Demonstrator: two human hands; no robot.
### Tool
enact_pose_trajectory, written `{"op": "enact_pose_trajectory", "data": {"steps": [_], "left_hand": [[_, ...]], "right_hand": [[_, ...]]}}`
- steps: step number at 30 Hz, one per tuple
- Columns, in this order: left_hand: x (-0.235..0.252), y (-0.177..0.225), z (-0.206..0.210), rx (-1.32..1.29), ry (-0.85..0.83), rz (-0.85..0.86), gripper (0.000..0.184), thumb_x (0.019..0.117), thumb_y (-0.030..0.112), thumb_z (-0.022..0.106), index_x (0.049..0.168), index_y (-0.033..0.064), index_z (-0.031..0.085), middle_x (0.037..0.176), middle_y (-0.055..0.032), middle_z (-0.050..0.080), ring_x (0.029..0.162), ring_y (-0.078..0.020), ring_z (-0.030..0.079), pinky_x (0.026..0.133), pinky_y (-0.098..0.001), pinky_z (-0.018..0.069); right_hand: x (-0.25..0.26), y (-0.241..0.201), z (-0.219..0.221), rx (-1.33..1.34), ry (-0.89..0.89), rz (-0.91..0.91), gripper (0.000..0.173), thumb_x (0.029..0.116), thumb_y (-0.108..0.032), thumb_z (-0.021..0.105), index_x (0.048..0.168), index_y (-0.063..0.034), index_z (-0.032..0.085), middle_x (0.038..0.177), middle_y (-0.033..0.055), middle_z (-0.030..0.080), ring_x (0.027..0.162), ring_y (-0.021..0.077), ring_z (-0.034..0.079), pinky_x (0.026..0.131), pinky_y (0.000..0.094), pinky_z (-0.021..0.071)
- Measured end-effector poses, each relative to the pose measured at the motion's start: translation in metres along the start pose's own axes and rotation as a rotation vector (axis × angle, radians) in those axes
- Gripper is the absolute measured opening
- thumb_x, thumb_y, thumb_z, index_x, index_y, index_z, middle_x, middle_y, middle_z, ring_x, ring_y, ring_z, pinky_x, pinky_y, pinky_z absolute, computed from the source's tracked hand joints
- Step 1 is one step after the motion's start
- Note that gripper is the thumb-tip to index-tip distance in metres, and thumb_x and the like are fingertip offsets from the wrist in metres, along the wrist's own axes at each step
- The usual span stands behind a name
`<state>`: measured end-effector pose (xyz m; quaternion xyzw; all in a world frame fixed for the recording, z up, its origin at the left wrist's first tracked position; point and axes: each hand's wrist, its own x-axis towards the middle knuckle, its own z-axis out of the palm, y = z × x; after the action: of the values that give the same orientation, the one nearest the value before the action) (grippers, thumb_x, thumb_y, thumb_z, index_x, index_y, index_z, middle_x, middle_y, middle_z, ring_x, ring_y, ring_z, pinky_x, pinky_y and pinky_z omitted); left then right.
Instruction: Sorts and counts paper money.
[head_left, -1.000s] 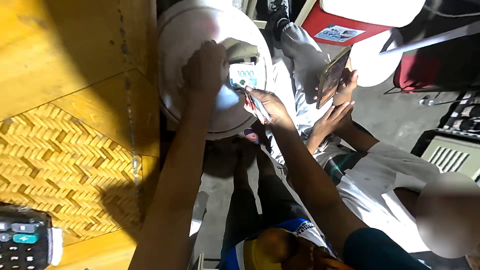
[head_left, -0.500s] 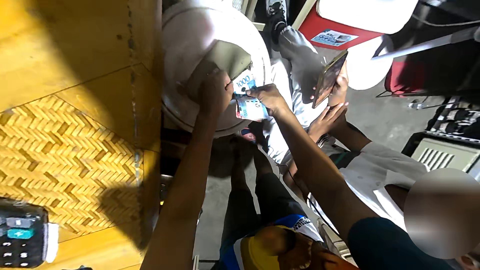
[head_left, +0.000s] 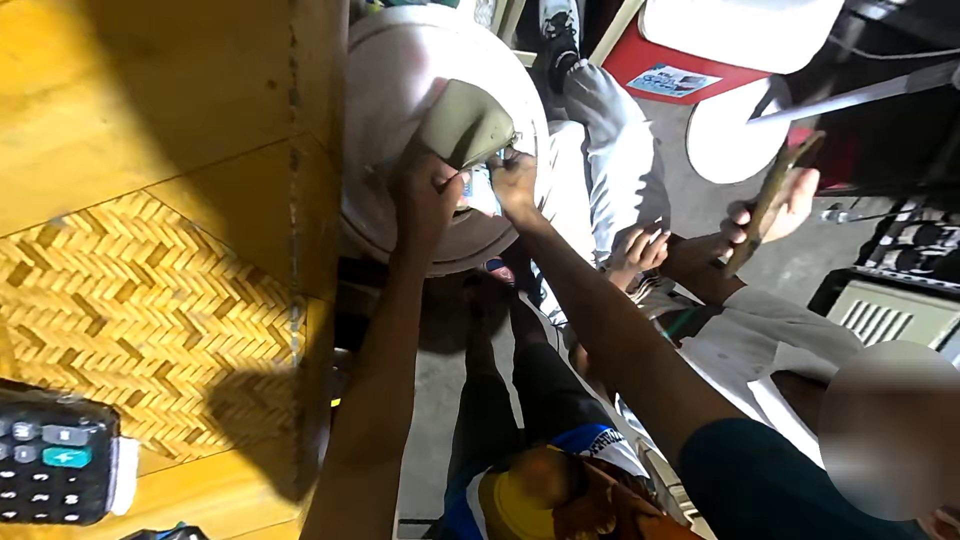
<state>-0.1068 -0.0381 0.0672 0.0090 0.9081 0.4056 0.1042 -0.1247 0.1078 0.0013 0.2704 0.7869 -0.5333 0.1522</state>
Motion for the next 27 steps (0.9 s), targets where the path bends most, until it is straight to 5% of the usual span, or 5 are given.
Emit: {"op": "enact_pose_trajectory", "data": {"steps": [9,17,20,22,27], "left_hand": [[0.001,0.012,-0.002,0.001,-0.172,-0.075,0.026,0.0979,0.013,0.065,0.111,-0.0094,0.065,0.098,-0.0224,0.068,0.09,-0.0287,0.066,0.086,-0.043,0.0527],[-0.006,-0.019,-0.003,-0.023,0.027,-0.099,0.026,0.0979,0.017,0.066,0.108,-0.0067,0.069,0.099,-0.021,0.069,0.093,-0.0294,0.065,0.09,-0.0473,0.0497],[-0.012,-0.016,-0.007,-0.024,0.061,-0.125,0.026,0.0992,0.015,0.064,0.11,-0.0075,0.067,0.101,-0.0222,0.069,0.089,-0.0267,0.066,0.084,-0.0406,0.0537],[-0.017,-0.016,-0.014,-0.06,0.132,-0.196,0.029,0.1012,0.016,0.062,0.115,-0.0091,0.064,0.105,-0.0228,0.068,0.093,-0.0244,0.067,0.087,-0.037,0.0547],[-0.055,-0.023,-0.03,-0.188,0.24,-0.369,0.036,0.1062,0.02,0.053,0.122,-0.0122,0.057,0.109,-0.0193,0.063,0.095,-0.0145,0.06,0.087,-0.0288,0.0501]], "right_hand": [[-0.006,-0.039,0.019,-0.104,0.158,-0.063,0.017,0.0927,-0.004,0.066,0.107,0.004,0.071,0.099,0.0208,0.074,0.095,0.0347,0.072,0.086,0.0527,0.0564],[-0.011,-0.034,0.024,0.132,-0.228,0.073,0.005,0.0945,0.001,0.063,0.098,0.0015,0.066,0.079,0.0048,0.06,0.06,0.0072,0.05,0.056,0.026,0.045],[-0.01,-0.048,0.033,0.029,-0.305,0.109,0.025,0.0929,0.0,0.065,0.118,0.0013,0.061,0.096,0.0122,0.063,0.075,0.0151,0.058,0.067,0.0334,0.0506],[-0.009,-0.052,0.036,-0.04,-0.403,0.033,0.029,0.0943,-0.005,0.068,0.121,0.0045,0.064,0.115,0.0204,0.068,0.106,0.0257,0.066,0.094,0.0442,0.0524],[-0.039,-0.045,-0.011,0.047,-0.202,-0.398,0.017,0.0979,-0.012,0.065,0.1,0.0033,0.073,0.086,0.0083,0.074,0.075,0.0109,0.069,0.074,0.031,0.0586]]}}
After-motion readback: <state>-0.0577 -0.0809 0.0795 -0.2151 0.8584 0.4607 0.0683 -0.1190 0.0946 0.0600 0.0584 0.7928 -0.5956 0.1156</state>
